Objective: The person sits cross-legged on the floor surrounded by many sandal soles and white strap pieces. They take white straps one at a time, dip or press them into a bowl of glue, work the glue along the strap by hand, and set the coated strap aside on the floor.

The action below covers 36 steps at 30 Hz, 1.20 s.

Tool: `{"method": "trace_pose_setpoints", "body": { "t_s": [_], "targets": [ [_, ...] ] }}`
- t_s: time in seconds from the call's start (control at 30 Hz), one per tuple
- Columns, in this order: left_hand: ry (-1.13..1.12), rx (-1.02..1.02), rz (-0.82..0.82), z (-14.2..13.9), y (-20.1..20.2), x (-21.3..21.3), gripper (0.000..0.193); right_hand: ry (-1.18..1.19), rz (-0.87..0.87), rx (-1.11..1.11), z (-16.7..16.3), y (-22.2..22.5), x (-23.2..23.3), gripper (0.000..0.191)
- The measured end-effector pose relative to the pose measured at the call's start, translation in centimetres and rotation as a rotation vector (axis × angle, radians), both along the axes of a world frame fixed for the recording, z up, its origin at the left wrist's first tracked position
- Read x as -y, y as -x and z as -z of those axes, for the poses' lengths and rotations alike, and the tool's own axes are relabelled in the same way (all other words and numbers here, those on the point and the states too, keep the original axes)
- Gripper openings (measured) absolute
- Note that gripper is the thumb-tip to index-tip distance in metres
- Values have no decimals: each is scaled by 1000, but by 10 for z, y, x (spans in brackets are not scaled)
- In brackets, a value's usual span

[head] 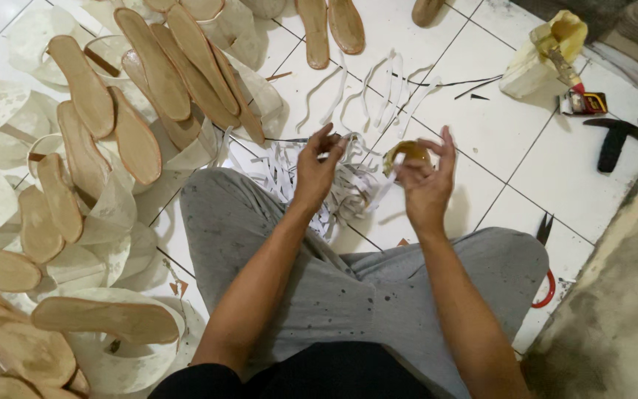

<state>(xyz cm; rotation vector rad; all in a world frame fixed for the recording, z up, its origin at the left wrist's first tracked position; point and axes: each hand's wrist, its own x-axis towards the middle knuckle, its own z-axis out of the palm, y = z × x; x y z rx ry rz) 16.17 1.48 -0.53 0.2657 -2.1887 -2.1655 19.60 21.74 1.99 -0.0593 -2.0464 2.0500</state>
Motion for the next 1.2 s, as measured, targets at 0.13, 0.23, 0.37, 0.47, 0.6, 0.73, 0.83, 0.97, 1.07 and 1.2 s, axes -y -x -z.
{"method": "trace_pose_setpoints", "body": {
  "t_s": [0.13,0.23,0.37,0.47,0.6,0.73,0.83,0.97,1.07,1.2],
  "targets": [
    [16,-81,-53,5,9,24,38,-156,89,-132,-1,38,-41,103],
    [137,-54,-26,14,8,20,32,-137,81,-135,5,73,-73,102],
    [521,-125,118,25,24,3,30,-161,48,-148,25,128,-105,103],
    [745,-320,205,36,56,-13,30,-218,50,-119,48,156,-119,106],
    [908,-417,259,56,96,-24,37,-140,83,-52,75,195,-126,108],
    [974,-367,337,76,106,-33,28,-85,58,0,104,221,-122,104],
    [1001,-306,337,77,116,-36,14,-151,18,22,121,230,-116,103],
    [943,-338,281,61,116,-34,10,-649,70,-95,130,223,-116,99],
    [900,-359,241,46,110,-34,9,-676,93,-129,119,210,-116,89],
    [578,-281,184,32,99,-27,9,-662,114,-68,89,179,-113,68]
  ]
}}
